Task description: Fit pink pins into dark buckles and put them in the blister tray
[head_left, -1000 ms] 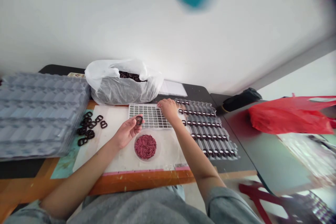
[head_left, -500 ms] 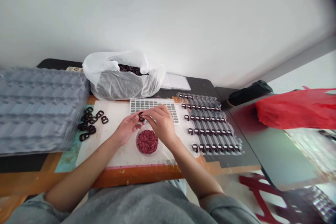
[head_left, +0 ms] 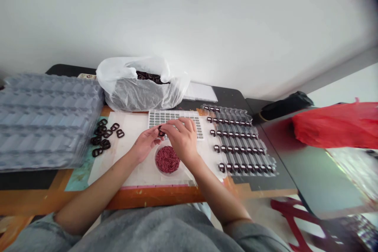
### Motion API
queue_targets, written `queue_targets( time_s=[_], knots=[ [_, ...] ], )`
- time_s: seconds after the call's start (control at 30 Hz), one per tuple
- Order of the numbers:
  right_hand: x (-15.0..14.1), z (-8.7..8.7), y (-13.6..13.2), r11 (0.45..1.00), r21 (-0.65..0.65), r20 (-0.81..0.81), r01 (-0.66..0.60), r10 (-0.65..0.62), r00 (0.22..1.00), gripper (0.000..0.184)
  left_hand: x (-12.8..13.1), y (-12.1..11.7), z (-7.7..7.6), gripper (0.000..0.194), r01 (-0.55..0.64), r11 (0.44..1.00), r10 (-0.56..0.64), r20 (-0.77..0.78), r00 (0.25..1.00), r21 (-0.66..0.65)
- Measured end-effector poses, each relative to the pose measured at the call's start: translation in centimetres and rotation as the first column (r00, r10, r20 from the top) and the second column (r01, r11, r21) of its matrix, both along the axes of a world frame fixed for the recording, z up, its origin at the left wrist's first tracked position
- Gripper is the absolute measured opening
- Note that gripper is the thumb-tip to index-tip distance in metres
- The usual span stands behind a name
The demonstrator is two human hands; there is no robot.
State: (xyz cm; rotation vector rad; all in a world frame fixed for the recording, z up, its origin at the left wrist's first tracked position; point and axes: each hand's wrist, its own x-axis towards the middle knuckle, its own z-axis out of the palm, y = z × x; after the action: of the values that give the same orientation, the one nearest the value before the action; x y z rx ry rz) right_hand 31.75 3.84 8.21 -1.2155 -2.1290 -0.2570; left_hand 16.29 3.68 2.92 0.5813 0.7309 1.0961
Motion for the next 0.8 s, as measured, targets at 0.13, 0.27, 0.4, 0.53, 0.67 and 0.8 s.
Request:
queue_targets(
  time_s=[0.13,0.27,0.4,0.53,0.67,0.8],
  knots=[
    [0.1,0.0,-0.3,0.998,0.061,0.026,-0.027,0.025,0.999,0.017,-0.1,0.1,-0.1,0.04,-0.004,1.0,0.004,0.032,0.999,0.006],
    [0.4,-0.5,-0.6,0.993,0.035,0.084,-0.112,0.108,0.991,0.028,-0.1,0.2,0.0,0.045,-0.021,1.0,0.022,0.089,0.996,-0.007],
    [0.9,-1.3,-1.0,0.99,-0.023,0.148,-0.14,0.142,0.979,0.039,0.0,0.2,0.1,0.037,-0.045,0.999,0.048,0.122,0.991,-0.022],
    [1.4,-1.8,-1.2,0.988,-0.05,0.161,-0.144,0.151,0.975,0.043,0.2,0.2,-0.1,0.036,-0.048,0.998,0.052,0.13,0.99,-0.031],
    [1.8,-1.9,-1.6,0.984,-0.129,0.132,-0.123,0.14,0.981,0.046,0.2,0.1,-0.4,0.042,-0.056,0.998,0.057,0.08,0.995,-0.016],
    [1.7,-2.1,-1.9,0.989,-0.098,0.094,-0.112,0.121,0.988,0.044,0.2,0.1,-0.6,0.044,-0.078,0.997,0.078,0.046,0.996,0.003]
  ],
)
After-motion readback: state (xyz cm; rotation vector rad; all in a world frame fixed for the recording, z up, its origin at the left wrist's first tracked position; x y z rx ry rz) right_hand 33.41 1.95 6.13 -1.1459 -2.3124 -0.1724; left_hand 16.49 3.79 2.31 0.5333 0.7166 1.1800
